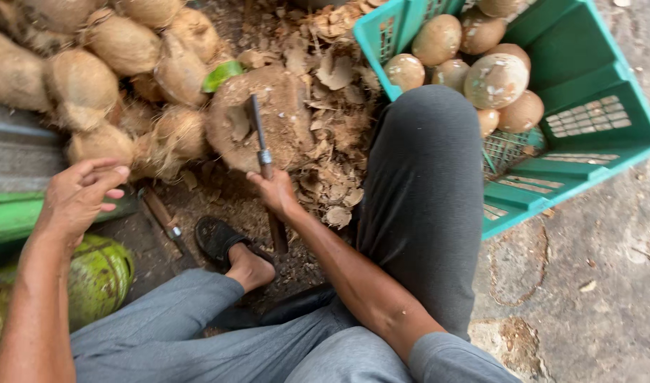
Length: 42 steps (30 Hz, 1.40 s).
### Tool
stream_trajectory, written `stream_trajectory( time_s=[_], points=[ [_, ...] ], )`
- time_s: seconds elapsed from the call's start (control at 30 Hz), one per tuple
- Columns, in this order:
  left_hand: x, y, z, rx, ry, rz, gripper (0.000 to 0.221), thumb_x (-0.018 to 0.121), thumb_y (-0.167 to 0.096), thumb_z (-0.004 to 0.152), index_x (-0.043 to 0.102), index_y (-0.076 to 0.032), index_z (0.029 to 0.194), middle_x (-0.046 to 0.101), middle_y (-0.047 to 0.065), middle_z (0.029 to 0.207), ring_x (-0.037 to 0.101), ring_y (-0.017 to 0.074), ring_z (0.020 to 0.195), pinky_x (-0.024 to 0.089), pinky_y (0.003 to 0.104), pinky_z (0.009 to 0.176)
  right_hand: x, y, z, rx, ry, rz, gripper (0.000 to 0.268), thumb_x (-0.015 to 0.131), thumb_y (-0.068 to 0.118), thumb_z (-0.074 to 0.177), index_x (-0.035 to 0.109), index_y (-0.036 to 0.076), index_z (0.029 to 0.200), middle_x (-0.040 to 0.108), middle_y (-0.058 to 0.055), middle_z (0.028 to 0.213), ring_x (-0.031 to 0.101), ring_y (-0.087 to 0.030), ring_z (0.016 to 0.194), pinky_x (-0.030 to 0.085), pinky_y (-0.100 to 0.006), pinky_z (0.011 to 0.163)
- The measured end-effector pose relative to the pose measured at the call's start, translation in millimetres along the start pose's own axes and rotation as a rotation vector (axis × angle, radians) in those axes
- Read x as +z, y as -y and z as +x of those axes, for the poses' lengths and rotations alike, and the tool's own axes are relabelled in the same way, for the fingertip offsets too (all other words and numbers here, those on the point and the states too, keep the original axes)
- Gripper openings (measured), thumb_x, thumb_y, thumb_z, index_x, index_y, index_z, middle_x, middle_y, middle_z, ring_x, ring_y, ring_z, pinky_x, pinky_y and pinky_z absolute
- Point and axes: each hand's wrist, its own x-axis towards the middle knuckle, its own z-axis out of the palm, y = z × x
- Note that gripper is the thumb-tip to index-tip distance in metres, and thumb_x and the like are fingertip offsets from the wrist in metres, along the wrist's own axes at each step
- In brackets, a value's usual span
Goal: The person sits on the ground and uses a machete to peel the husk off a coconut. They repeatedly strike the coconut against a wooden block to remove the outer layer and place the peeled coconut into a green crate.
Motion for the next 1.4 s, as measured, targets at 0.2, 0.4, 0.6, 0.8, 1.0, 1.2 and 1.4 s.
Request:
stream_trajectory(
  time_s=[0.2, 0.4, 0.6, 0.8, 1.0, 1.2, 1.4],
  points=[
    [-24.0, 36.3, -14.2, -0.025, -0.054, 0.021, 0.053, 0.078, -0.036, 0.089, 0.068, -0.005, 0.131, 0.072, 0.007, 0.105, 0.063, 0.0137, 0.08, 0.048, 0.028, 0.063, 0.2, -6.7, 6.0, -0.025, 0.005, 0.226, 0.025, 0.076, 0.023, 0.092, 0.062, 0.004, 0.084, 0.061, -0.003, 0.064, 0.052, -0.011, 0.045, 0.044, -0.029, 0.042],
    [-16.1, 112.6, -3.4, -0.086, -0.251, 0.38, 0.061, 0.085, -0.045, 0.081, 0.072, -0.006, 0.126, 0.075, 0.017, 0.106, 0.07, 0.028, 0.094, 0.052, 0.038, 0.084, -13.3, 7.0, -0.8, 0.07, 0.078, 0.259, 0.025, 0.072, 0.019, 0.094, 0.05, 0.01, 0.089, 0.049, 0.002, 0.058, 0.046, -0.011, 0.04, 0.043, -0.03, 0.037],
    [31.3, 167.4, 4.5, -0.222, -0.277, 0.237, 0.051, 0.084, -0.044, 0.081, 0.077, -0.004, 0.112, 0.076, 0.017, 0.107, 0.072, 0.0288, 0.098, 0.054, 0.039, 0.088, -12.9, 11.1, -1.5, 0.127, 0.112, 0.358, 0.028, 0.072, 0.016, 0.094, 0.046, 0.01, 0.085, 0.049, 0.001, 0.058, 0.046, -0.011, 0.039, 0.042, -0.03, 0.035],
    [102.1, 148.4, 23.7, -0.363, -0.215, 0.01, 0.058, 0.079, -0.042, 0.086, 0.062, -0.011, 0.132, 0.068, 0.014, 0.126, 0.065, 0.0281, 0.119, 0.05, 0.044, 0.102, -9.7, 17.5, -7.9, 0.178, 0.06, 0.307, 0.026, 0.071, 0.014, 0.094, 0.047, 0.01, 0.085, 0.051, -0.001, 0.058, 0.044, -0.011, 0.038, 0.041, -0.028, 0.035],
    [128.3, 122.6, 55.2, -0.432, -0.433, -0.05, 0.083, 0.078, -0.046, 0.084, 0.042, -0.013, 0.15, 0.045, 0.014, 0.157, 0.048, 0.0333, 0.142, 0.037, 0.056, 0.116, -9.5, 24.7, -14.2, 0.162, 0.074, 0.288, 0.027, 0.071, 0.015, 0.094, 0.046, 0.01, 0.083, 0.05, 0.0, 0.058, 0.043, -0.011, 0.039, 0.04, -0.029, 0.035],
    [89.3, 133.1, 104.5, -0.434, -0.668, 0.016, 0.121, 0.092, -0.058, 0.075, 0.014, -0.022, 0.16, 0.017, 0.026, 0.164, 0.02, 0.0449, 0.151, 0.021, 0.06, 0.12, -14.1, 28.9, -17.5, 0.187, 0.08, 0.27, 0.028, 0.071, 0.017, 0.096, 0.047, 0.01, 0.083, 0.045, 0.002, 0.057, 0.044, -0.011, 0.041, 0.041, -0.031, 0.038],
    [54.8, 141.6, 157.4, -0.296, -0.68, -0.081, 0.137, 0.101, -0.044, 0.063, 0.009, -0.025, 0.163, 0.021, 0.021, 0.164, 0.027, 0.0411, 0.152, 0.024, 0.058, 0.122, -22.5, 32.6, -20.5, 0.231, 0.111, 0.279, 0.03, 0.07, 0.019, 0.096, 0.046, 0.011, 0.079, 0.044, 0.004, 0.057, 0.041, -0.01, 0.041, 0.04, -0.03, 0.038]
  ],
)
